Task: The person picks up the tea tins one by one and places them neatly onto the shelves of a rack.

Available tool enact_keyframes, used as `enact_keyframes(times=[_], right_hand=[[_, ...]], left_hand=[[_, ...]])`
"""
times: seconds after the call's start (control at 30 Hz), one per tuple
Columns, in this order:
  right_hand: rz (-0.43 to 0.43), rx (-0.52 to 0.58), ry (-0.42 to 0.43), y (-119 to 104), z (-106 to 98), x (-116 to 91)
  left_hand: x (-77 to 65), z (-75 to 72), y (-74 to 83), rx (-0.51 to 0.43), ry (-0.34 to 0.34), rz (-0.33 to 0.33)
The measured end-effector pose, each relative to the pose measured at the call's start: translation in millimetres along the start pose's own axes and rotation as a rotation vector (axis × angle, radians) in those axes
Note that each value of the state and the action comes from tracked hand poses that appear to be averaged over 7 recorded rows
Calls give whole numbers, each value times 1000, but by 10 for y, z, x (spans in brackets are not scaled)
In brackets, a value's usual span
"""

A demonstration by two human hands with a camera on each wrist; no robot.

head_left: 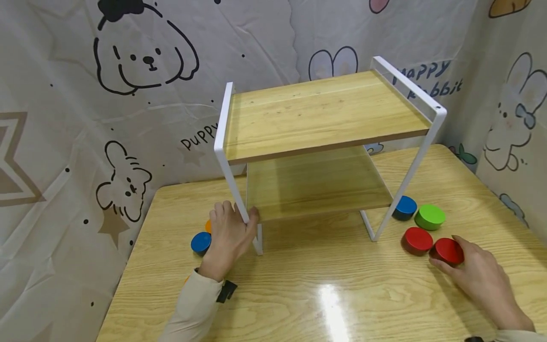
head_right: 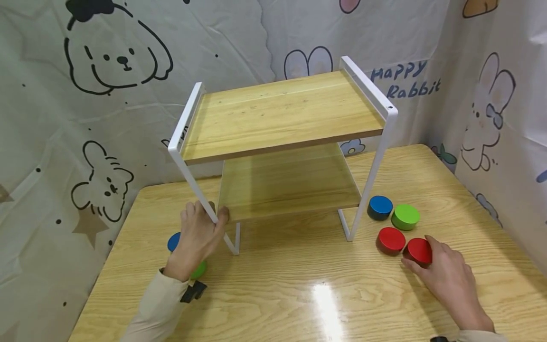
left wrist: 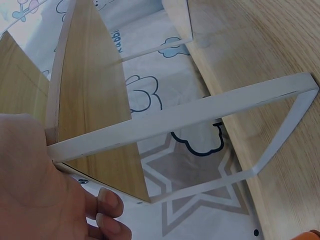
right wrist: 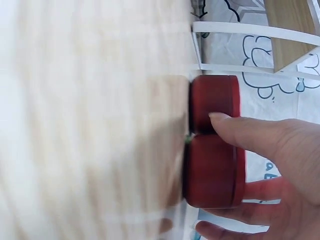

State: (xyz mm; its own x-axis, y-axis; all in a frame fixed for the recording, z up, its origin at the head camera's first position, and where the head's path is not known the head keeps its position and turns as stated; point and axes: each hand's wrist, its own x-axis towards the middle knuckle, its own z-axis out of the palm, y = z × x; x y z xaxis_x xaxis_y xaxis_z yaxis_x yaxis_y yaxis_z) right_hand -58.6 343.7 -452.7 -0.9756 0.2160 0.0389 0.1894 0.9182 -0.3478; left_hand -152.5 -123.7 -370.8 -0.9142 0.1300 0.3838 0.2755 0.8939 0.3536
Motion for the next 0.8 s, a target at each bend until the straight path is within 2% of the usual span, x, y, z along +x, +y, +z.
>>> enact_keyframes(times=[0.3,0.6,0.8], right_hand=[[17,33,26,12,43,7],[34,50,28,-20,12,8],[39,59,31,-49,-19,11]], left_hand=[[-4,-12,-1,-15,-31,-7],[-2,4,-7,4,-1,25],[4,-10,-4,15,-41,-1]])
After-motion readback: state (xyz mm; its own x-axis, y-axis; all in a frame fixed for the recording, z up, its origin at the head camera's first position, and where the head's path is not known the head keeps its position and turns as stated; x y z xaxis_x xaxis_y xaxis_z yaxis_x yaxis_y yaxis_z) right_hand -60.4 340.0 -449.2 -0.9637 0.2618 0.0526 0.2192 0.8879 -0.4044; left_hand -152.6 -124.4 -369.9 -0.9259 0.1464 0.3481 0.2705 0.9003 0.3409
